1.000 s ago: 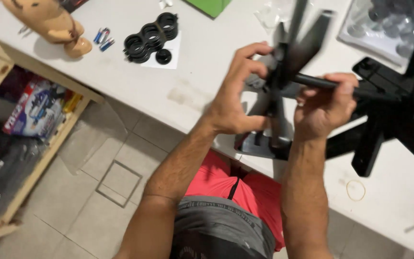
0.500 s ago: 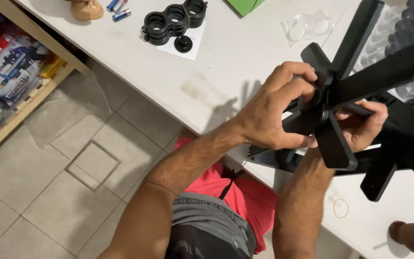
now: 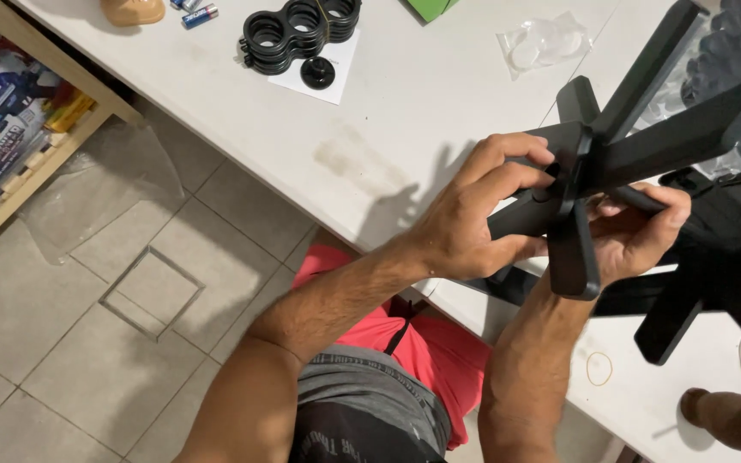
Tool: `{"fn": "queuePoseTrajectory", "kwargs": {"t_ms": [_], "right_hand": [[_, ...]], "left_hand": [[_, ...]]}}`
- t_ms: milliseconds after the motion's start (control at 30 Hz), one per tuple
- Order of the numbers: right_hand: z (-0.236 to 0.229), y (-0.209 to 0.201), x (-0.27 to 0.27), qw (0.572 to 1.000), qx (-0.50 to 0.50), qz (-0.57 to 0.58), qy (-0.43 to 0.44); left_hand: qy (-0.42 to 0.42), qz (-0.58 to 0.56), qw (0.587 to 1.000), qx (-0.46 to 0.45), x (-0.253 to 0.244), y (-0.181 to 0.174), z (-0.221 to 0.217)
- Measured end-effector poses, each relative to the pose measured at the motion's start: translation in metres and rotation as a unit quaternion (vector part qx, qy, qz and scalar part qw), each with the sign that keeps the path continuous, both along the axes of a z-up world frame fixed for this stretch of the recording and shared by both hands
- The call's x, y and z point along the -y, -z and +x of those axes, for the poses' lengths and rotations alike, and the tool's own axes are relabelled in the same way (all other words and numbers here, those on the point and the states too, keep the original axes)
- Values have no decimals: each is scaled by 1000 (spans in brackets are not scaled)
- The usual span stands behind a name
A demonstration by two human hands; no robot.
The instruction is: Assembling a black plastic multi-tiered stand or rack on a white table.
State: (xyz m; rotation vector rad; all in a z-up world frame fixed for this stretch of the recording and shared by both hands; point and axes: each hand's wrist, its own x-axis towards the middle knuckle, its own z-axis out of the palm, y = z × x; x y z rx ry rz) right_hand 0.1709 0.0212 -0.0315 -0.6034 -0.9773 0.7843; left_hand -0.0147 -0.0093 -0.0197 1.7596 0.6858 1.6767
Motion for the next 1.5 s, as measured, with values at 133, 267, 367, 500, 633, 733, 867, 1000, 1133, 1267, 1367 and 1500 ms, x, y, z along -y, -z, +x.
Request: {"fn": "queuePoseTrajectory", "kwargs": {"t_ms": [133,267,367,500,633,733,867,1000,1133,1267,1367,1500], "right_hand": [[6,9,-1,999,-41,5,24],[10,14,-7,997,4,41,71],[12,11,0,997,27,36,64],[12,6,4,998,22,25,62],[4,1,11,994,55,17,89],[0,0,12,990,79,35,109],[-1,3,12,986,55,20,159],[35,34,4,998,18,55,17],[25,22,7,998,-3,68,17],[29,25,5,993,76,72,50],[17,13,4,982,112,71,135],[19,11,6,976,121,49,175]], "left_hand": [[23,13,1000,-4,-5,-1,-7],[29,-2,1000,-10,-7,-3,-3],[33,-17,999,-18,-8,-3,3],[34,-30,999,-21,-8,0,7],[-37,-17,998,-37,-1,-19,15],[-92,-32,995,-32,2,-31,18],[-141,-43,987,-61,6,-35,24],[-148,-61,984,-75,4,-29,23],[-139,-85,984,-71,7,-29,21],[-111,-78,989,-59,6,-27,18],[-91,-43,994,-49,4,-26,15],[-65,-33,997,-38,8,-27,14]]}}
